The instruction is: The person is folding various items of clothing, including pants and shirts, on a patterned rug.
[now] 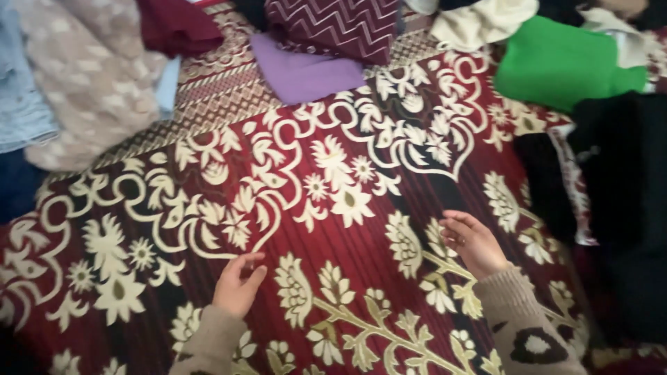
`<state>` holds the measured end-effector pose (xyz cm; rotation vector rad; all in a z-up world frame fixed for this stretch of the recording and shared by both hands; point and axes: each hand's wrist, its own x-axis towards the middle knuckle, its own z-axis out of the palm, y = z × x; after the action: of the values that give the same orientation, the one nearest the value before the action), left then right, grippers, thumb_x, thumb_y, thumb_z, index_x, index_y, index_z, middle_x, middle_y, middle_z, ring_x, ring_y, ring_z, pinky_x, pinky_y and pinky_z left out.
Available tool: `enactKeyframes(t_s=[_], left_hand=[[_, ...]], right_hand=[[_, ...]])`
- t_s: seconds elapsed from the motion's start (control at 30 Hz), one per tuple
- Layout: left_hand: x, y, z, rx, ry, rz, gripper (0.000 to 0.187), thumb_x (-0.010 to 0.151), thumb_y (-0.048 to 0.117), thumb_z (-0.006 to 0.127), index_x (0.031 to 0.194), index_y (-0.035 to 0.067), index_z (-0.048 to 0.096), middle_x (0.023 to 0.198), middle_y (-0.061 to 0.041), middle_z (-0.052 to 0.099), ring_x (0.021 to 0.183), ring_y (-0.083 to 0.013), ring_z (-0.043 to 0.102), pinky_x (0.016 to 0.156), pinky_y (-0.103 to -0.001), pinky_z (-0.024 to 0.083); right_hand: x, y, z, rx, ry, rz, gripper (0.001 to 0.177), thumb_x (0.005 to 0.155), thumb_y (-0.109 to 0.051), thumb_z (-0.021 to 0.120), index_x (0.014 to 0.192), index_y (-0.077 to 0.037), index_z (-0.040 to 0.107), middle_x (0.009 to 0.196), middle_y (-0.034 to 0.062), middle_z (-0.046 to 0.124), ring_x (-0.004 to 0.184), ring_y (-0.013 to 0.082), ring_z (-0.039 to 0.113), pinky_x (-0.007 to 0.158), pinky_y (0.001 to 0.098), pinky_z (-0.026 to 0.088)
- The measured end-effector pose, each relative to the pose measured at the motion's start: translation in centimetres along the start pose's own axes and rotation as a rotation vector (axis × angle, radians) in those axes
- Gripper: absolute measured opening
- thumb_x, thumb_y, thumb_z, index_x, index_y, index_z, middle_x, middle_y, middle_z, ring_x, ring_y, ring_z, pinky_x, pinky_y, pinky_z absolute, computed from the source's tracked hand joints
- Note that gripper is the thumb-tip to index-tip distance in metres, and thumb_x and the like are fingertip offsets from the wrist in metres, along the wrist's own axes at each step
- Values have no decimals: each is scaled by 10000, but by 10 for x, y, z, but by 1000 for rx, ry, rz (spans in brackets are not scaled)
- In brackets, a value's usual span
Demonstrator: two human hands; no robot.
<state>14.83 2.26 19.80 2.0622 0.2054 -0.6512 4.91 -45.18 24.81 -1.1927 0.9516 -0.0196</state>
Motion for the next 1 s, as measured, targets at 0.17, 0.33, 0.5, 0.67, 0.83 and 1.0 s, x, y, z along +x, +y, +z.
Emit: enactKeyframes(t_s=[0.17, 0.33, 0.5, 0.67, 0.83, 1.0], left_hand=[[10, 32, -22, 353, 22, 4, 617, 903, 354, 708, 1448, 183, 477, 1556, -70, 417, 1482, -299, 312, 1216, -508, 318], [65, 40, -37, 741, 53, 9, 1109, 847, 548, 758, 1635, 149, 87, 1723, -152, 6, 1576, -406, -7, 1242, -558, 121], [98, 104, -53, 950, -426, -428, 1185, 979, 458, 737, 1631, 104, -187, 1701, -192, -290, 1553, -519, -149, 1259, -602, 133], [115, 78, -43, 1057, -416, -389, 1149, 957, 488, 711, 1630, 46, -109, 1701, -272, -176, 1538, -576, -54, 1225, -617, 186], [114, 85, -44, 1082, -440, -360, 1147, 990, 459, 694, 1624, 0, -145, 1684, -324, -197, 1520, -602, -48, 1220, -625, 195], [113, 93, -46, 1036, -433, -360, 1123, 998, 399, 700, 1626, -5, -140, 1683, -323, -206, 1516, -600, -61, 1223, -637, 173]], right_hand=[[2, -60, 94, -199, -18, 55, 320, 993, -81, 595, 1309, -30, 600, 1202, 122, 650, 1006, 210, 622, 934, 349, 523], [69, -96, 159, -227, -31, -35, 355, 953, 40, 589, 1298, -42, 569, 1069, 106, 638, 1000, 208, 648, 932, 312, 549], [92, -168, 254, -363, 16, -125, 611, 964, -43, 555, 1547, -49, 376, 1401, 95, 580, 1291, 193, 600, 1157, 332, 475], [266, -136, 247, 66, -65, -322, 821, 926, -31, 633, 1572, -46, 126, 1382, 182, 484, 1087, 195, 654, 936, 273, 588], [203, -154, 333, -82, 67, -14, 874, 979, -134, 689, 1635, -83, 114, 1290, 95, 593, 961, 50, 669, 885, 147, 644], [170, -127, 368, -779, -36, -202, 378, 1064, -327, 513, 1333, -83, 618, 1141, 45, 669, 1040, 156, 639, 960, 299, 537]])
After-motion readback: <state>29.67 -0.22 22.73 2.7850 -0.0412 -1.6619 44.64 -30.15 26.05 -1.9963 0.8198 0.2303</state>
